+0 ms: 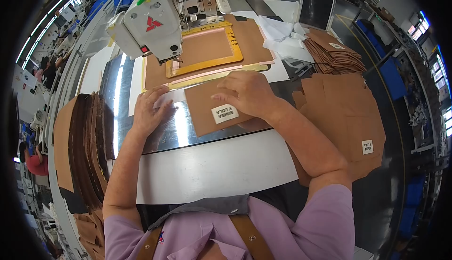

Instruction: Sewing a small leather pocket onto a larger leather panel using an industrial sewing machine.

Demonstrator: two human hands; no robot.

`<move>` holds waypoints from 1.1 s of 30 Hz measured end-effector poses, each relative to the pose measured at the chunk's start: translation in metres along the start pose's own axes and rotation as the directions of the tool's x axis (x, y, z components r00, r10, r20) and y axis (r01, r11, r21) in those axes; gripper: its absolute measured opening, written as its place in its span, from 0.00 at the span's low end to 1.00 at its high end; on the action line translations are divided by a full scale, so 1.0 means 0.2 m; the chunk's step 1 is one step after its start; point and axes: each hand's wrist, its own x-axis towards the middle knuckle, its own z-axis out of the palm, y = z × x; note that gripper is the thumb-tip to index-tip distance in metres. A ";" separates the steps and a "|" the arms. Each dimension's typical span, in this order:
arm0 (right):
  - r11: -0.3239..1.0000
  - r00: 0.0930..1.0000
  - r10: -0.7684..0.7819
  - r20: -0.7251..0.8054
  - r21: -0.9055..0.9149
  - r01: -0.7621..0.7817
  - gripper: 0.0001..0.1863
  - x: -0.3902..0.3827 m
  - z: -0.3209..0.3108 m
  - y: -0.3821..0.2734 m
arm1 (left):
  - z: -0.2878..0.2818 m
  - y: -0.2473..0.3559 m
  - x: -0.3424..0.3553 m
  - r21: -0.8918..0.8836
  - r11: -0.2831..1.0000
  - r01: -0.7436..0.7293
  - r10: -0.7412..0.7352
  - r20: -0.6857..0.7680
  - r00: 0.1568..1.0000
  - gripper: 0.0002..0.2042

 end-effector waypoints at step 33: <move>0.697 0.917 0.358 0.175 0.604 -0.387 0.11 0.64 0.16 0.93 | 0.43 -0.74 0.88 -0.855 -0.138 0.499 -0.072 0.511 0.856 0.11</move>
